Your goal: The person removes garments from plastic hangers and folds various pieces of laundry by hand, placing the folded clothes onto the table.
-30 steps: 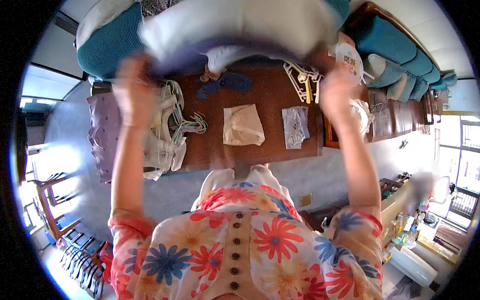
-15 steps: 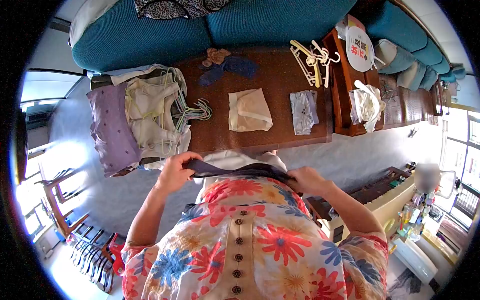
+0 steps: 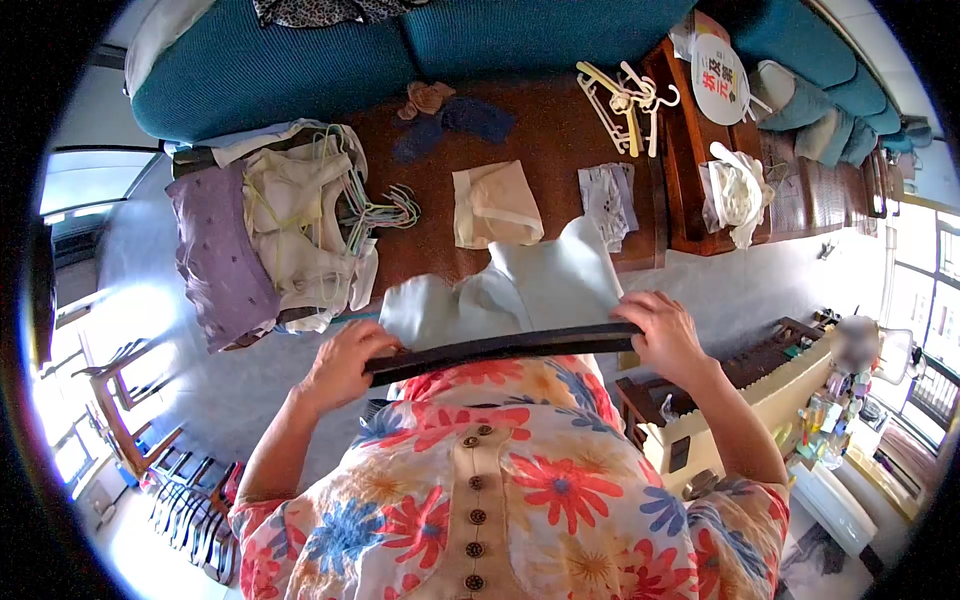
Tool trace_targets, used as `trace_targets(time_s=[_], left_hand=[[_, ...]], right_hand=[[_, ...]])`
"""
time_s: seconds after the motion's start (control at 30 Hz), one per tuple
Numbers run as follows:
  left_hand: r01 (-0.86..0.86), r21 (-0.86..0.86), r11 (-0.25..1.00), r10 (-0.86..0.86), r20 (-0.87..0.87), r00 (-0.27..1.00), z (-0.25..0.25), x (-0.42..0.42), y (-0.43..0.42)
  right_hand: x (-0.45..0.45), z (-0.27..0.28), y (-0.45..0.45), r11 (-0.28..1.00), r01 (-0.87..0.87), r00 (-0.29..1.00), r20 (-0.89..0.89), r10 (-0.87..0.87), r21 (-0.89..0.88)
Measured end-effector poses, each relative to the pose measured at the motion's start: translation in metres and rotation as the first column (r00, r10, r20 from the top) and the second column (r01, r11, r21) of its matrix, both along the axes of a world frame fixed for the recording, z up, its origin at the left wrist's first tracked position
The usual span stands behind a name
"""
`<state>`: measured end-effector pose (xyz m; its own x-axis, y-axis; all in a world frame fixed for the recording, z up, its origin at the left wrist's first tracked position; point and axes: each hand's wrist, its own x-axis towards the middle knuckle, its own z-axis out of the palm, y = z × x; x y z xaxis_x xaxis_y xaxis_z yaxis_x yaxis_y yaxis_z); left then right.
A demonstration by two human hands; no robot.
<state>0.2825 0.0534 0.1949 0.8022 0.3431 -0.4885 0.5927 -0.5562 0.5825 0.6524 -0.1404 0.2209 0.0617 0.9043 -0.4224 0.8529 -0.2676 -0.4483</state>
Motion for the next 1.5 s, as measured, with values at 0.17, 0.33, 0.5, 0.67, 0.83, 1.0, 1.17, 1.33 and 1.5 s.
trace_targets(time_s=[0.17,0.33,0.5,0.67,0.83,1.0,1.17,1.33,1.5], left_hand=[[-0.025,-0.019,1.000,0.027,0.132,0.991,0.005,-0.004,-0.025],[-0.242,-0.113,0.964,0.243,-0.008,0.970,0.001,-0.011,-0.012],[-0.264,-0.128,0.956,0.271,0.046,0.961,0.016,-0.001,0.010],[0.002,-0.131,0.991,0.017,0.143,0.990,0.011,-0.007,-0.014],[-0.001,-0.406,0.914,0.048,0.105,0.993,0.012,-0.007,-0.018],[0.051,-0.496,0.867,0.047,0.182,0.982,0.008,-0.015,-0.013],[-0.038,-0.571,0.820,0.051,0.007,0.999,0.002,-0.005,-0.006],[-0.196,-0.481,0.854,0.174,-0.091,0.981,-0.017,0.013,0.004],[-0.413,-0.555,0.722,0.517,0.037,0.855,-0.043,0.052,0.008]], right_hand=[[-0.016,-0.006,-0.029,0.994,-0.096,0.987,-0.131,0.089,-0.047],[-0.023,-0.013,-0.039,0.988,0.032,0.983,-0.174,-0.059,-0.154],[-0.003,-0.001,-0.018,0.961,0.277,0.939,-0.210,-0.271,-0.002],[-0.017,0.001,-0.036,0.991,0.000,0.969,-0.244,-0.032,-0.130],[-0.039,0.008,-0.048,0.963,-0.197,0.956,-0.256,0.146,-0.186],[-0.041,0.011,-0.043,0.955,-0.148,0.933,-0.356,0.049,-0.258],[-0.035,-0.014,-0.036,0.923,-0.050,0.949,-0.305,-0.075,-0.381],[-0.007,-0.033,0.012,0.883,0.141,0.852,-0.400,-0.339,-0.448],[-0.026,-0.038,0.067,0.943,0.263,0.896,-0.311,-0.317,-0.204]])
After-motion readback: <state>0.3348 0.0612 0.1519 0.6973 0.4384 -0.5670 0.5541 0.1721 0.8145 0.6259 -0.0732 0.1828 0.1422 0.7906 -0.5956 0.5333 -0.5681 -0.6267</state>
